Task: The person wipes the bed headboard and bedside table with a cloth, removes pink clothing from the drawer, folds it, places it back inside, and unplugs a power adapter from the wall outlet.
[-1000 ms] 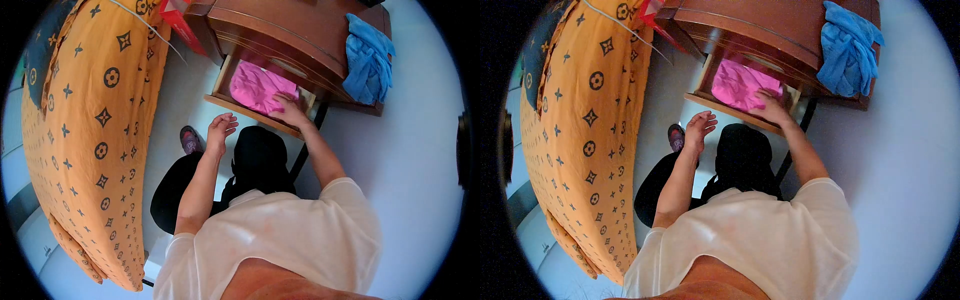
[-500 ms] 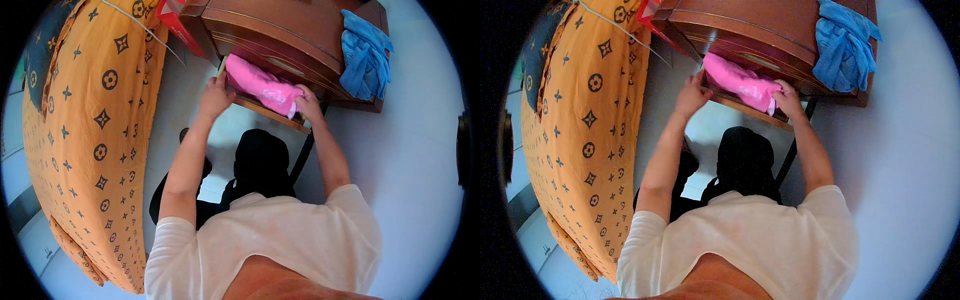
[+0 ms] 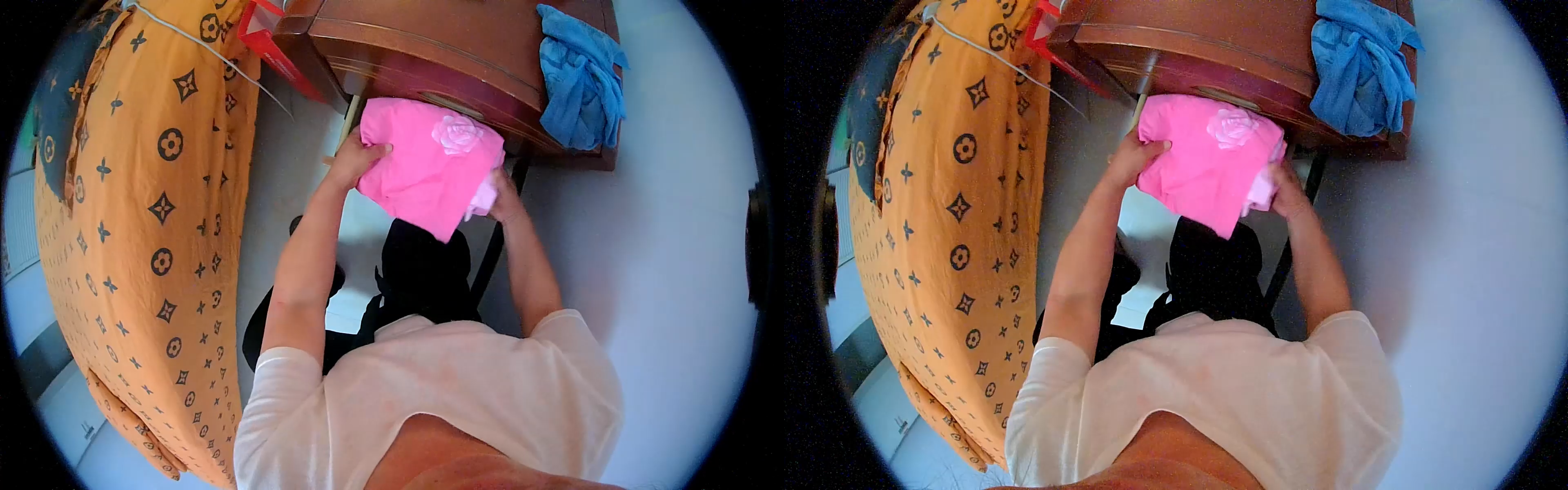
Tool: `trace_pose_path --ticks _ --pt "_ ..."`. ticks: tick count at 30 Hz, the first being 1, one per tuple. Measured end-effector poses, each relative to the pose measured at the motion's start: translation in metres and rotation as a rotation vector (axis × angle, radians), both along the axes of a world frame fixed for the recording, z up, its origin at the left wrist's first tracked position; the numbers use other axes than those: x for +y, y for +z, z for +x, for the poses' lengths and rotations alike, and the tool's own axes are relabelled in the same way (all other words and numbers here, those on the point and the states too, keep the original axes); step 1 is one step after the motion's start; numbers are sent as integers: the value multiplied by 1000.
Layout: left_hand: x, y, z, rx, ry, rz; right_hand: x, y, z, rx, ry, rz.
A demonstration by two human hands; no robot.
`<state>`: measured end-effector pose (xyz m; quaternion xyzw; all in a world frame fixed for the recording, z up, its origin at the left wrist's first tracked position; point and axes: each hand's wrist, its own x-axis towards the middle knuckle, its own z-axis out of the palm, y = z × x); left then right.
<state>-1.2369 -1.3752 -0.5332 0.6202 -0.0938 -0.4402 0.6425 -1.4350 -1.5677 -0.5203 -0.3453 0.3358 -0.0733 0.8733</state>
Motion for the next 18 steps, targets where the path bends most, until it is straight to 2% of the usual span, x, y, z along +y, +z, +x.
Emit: trace_pose_path --ticks 1,2,4,5,6,7,8,9,10,11,12,13,14,15,16,17,18 --pt "-5 -8 2 -119 36 23 5 1 -1 76 102 -266" --pt "-8 -15 5 -116 32 18 1 -11 -1 81 98 -271" --pt "-14 -31 16 -499 -254 689 -14 -52 7 312 249 -287" --pt "-16 -50 25 -503 -256 683 -24 -60 6 289 368 -235" --pt "-17 -76 34 -738 -697 765 -23 -68 12 288 364 -239" --pt "-20 -77 38 -965 -1147 823 -16 -71 22 367 197 -68" --pt "-22 -79 37 -973 -1145 821 -13 -73 29 439 28 104" --pt "-23 -82 34 -748 -707 863 -14 -70 26 556 361 -619" --pt "-24 -74 31 -513 -273 867 -27 -85 30 547 360 -625" --pt "-27 -52 30 -400 -92 551 -46 -111 30 530 249 -673" --pt "-30 -50 31 -398 -92 551 -57 -125 29 519 136 -716" --pt "-33 -51 33 -440 -9 518 -59 -122 31 385 -74 -331" --pt "-37 -49 39 -490 78 482 -59 -118 34 374 -77 -334" --pt "-32 -57 39 -503 40 344 -55 -114 36 487 -11 -570" --pt "-27 -50 29 -703 36 370 -48 -104 35 600 55 -808" --pt "-20 -39 11 -905 37 392 -35 -78 33 563 99 -952" --pt "-10 -23 -9 -1061 -60 536 -25 -70 29 523 88 -948"
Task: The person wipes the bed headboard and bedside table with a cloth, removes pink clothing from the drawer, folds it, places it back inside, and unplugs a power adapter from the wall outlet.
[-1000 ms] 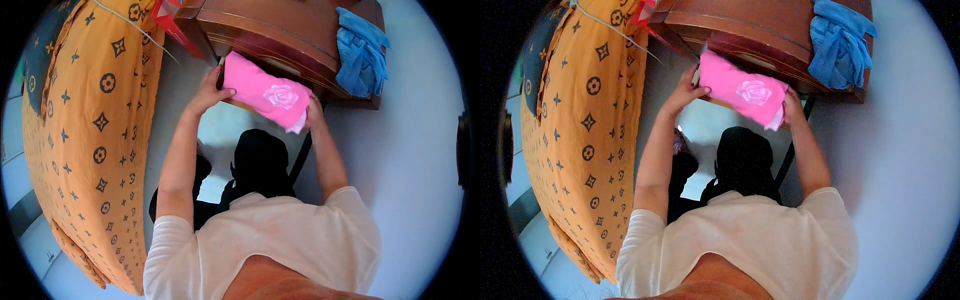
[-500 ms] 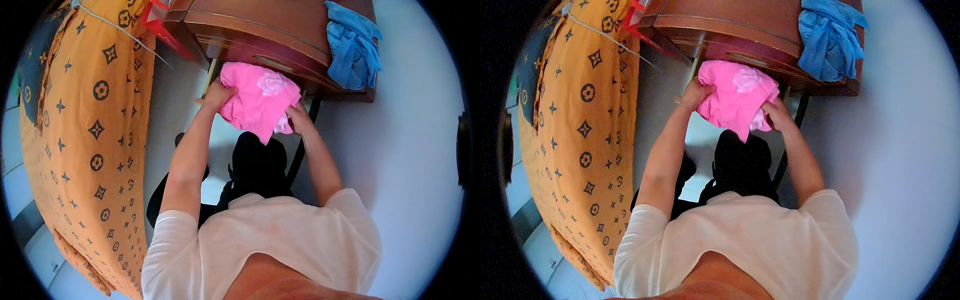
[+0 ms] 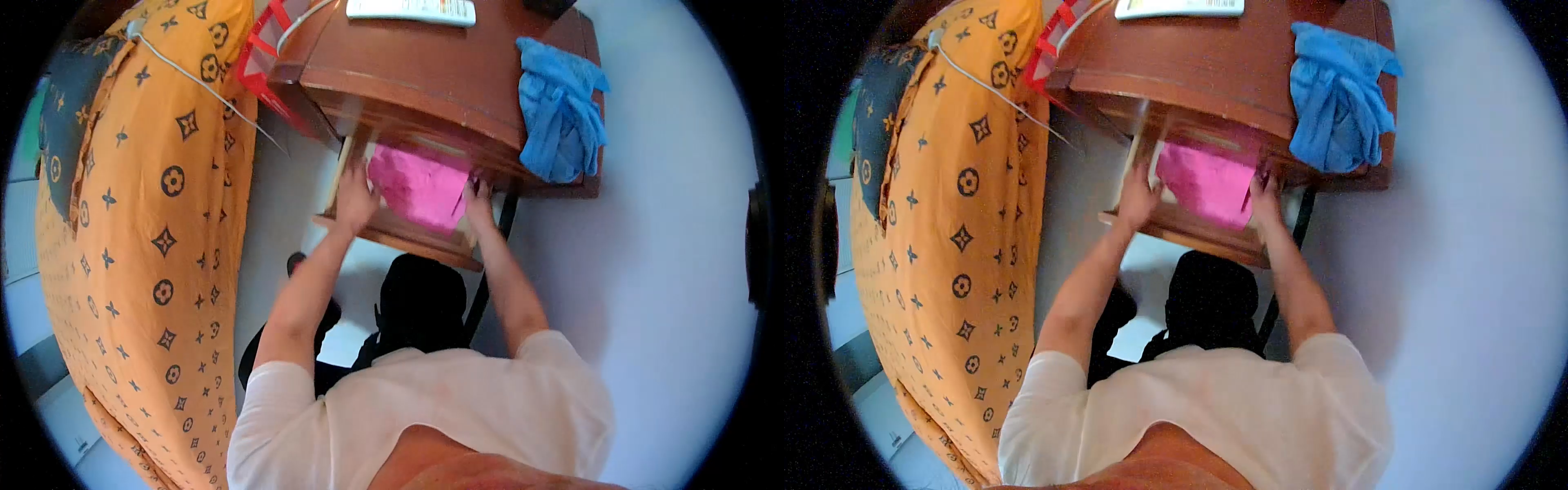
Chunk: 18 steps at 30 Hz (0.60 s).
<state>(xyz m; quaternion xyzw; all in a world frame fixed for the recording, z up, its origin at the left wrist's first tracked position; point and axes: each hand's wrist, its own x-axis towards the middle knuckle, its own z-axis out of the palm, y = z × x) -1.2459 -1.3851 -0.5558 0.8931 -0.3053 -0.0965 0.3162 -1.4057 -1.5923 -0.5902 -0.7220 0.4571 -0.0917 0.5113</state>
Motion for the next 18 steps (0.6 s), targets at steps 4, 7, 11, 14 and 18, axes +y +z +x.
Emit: trace_pose_path --ticks 4,7,11,14,18 --pt "50 42 -70 291 -360 -43 44 49 -25 -154 318 -514" --pt "57 21 -81 381 -623 185 87 69 -34 -154 481 361" --pt "33 9 -65 289 -637 349 96 70 -15 -66 948 -101" --pt "31 31 -59 291 -561 372 82 66 2 180 929 -130" --pt "49 67 -31 375 -492 316 42 41 7 103 870 -345"
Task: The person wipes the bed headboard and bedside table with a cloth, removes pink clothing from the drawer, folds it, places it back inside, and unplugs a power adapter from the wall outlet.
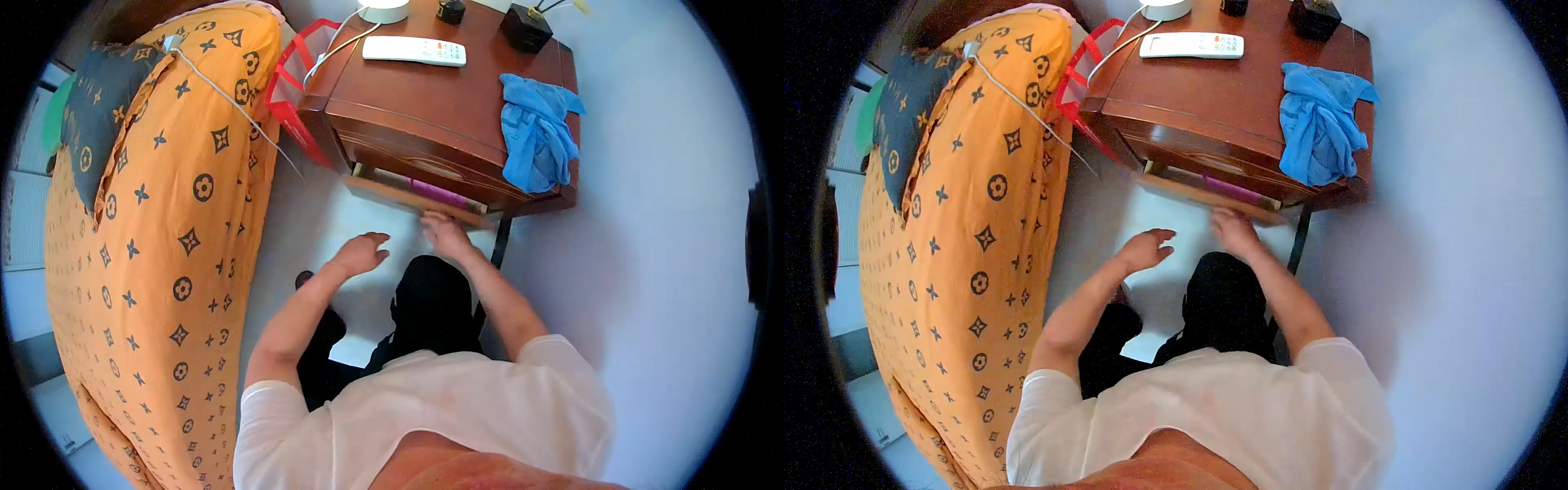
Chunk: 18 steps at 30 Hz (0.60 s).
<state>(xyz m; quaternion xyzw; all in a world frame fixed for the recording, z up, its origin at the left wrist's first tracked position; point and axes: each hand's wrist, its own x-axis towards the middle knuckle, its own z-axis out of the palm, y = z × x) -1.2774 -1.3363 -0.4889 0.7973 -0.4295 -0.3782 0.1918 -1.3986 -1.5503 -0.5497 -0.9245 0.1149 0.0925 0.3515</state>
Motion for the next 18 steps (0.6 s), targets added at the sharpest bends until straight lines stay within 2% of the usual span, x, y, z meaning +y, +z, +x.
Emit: trace_pose_path --ticks 3,5,6,7,9,11,12,14,16,18 --pt "26 15 11 -20 21 -61 -14 27 11 -22 -88 -101" --pt "42 33 8 -22 38 -86 -14 69 11 -237 -35 104" --pt "48 63 1 -16 59 -55 -8 126 11 -297 26 200" --pt "56 96 -11 27 70 -66 -14 220 4 -688 116 -90" --pt "72 124 -29 82 88 -66 -48 265 7 -882 -131 -428" --pt "78 128 -42 270 175 -171 -95 261 23 -853 -322 -699" --pt "80 122 -45 270 187 -167 -119 242 27 -729 -358 -780" --pt "77 105 -52 174 143 -148 -149 207 22 -607 -325 -451" --pt "76 106 -57 92 142 -112 -132 214 6 -544 -354 -431" --pt "78 102 -57 55 80 -187 -106 214 -16 -526 -420 -425"
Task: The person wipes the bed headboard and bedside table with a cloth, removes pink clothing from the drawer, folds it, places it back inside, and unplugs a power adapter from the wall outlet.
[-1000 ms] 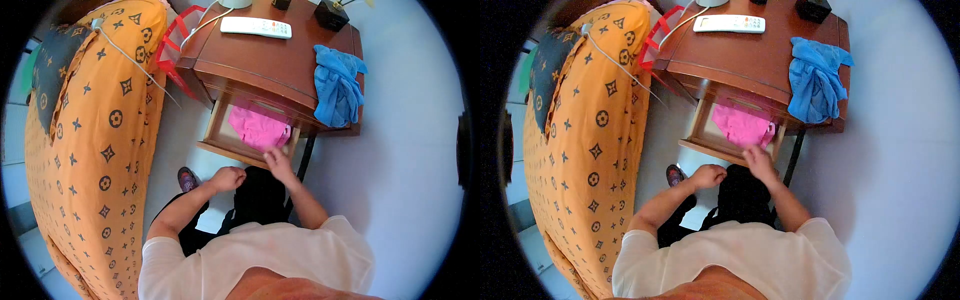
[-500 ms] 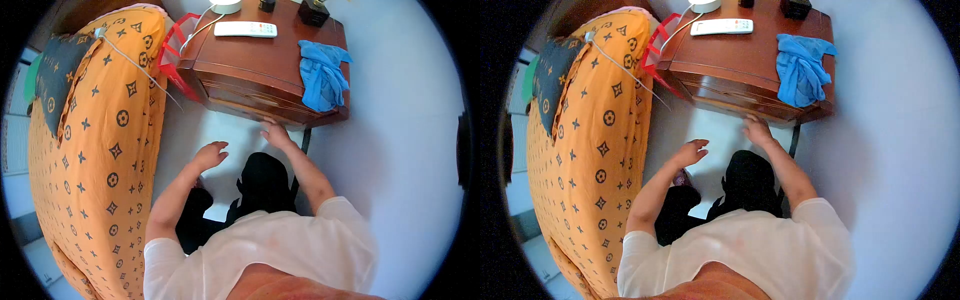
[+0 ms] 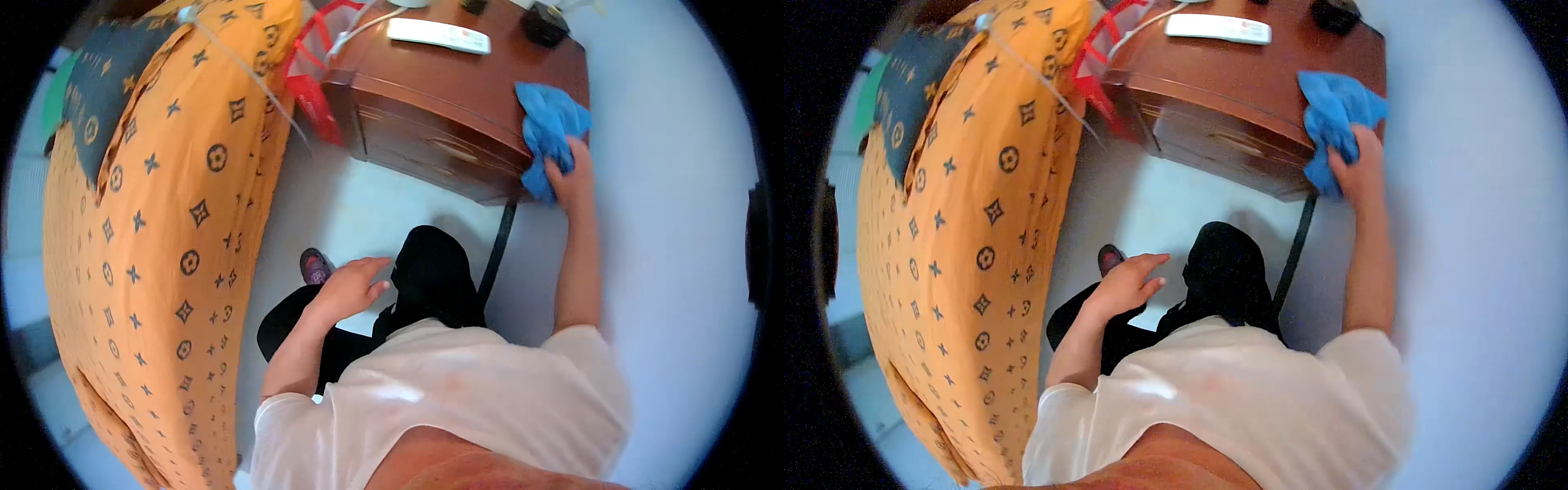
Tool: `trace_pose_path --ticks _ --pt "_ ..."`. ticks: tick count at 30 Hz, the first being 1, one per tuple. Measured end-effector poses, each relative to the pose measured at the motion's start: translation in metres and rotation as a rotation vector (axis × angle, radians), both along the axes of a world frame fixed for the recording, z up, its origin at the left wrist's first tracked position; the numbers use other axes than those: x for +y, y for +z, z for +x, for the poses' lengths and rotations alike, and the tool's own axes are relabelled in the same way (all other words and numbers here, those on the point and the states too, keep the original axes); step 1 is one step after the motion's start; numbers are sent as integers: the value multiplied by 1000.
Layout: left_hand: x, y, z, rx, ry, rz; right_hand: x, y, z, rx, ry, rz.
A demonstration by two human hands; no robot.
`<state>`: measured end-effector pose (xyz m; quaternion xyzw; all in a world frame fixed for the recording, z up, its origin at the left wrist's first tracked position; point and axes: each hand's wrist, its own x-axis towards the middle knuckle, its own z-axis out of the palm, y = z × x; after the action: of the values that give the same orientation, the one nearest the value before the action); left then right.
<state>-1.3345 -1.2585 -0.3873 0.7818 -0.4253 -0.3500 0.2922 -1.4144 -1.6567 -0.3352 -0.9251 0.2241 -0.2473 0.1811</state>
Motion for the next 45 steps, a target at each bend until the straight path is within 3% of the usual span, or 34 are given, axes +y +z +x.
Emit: trace_pose_path --ticks 2,9,14,17,21,26,32,34,38,41,43,45 --pt "1 6 2 -5 51 -5 25 -7 -7 -66 44 -198" --pt "-7 4 6 -20 47 41 97 -15 99 -144 394 -358" --pt "-3 -7 9 -75 52 59 119 -23 139 -19 598 -478" --pt "4 -7 10 -79 88 63 100 -22 109 -89 630 -550" --pt "17 -2 11 -73 108 66 66 -14 43 23 462 -606" --pt "14 3 14 -57 61 66 54 4 7 63 293 -415" --pt "1 -4 19 6 -84 -36 53 27 42 88 267 -133" --pt "-5 -3 29 75 -127 -173 44 26 53 190 184 123" --pt "-23 -4 57 219 -221 -61 29 22 60 297 280 103" --pt "-36 -47 72 413 -73 -81 32 26 65 353 234 81" --pt "-36 -87 80 341 182 -84 31 24 67 366 235 82" --pt "-28 -104 83 547 582 -115 28 30 72 424 280 78"
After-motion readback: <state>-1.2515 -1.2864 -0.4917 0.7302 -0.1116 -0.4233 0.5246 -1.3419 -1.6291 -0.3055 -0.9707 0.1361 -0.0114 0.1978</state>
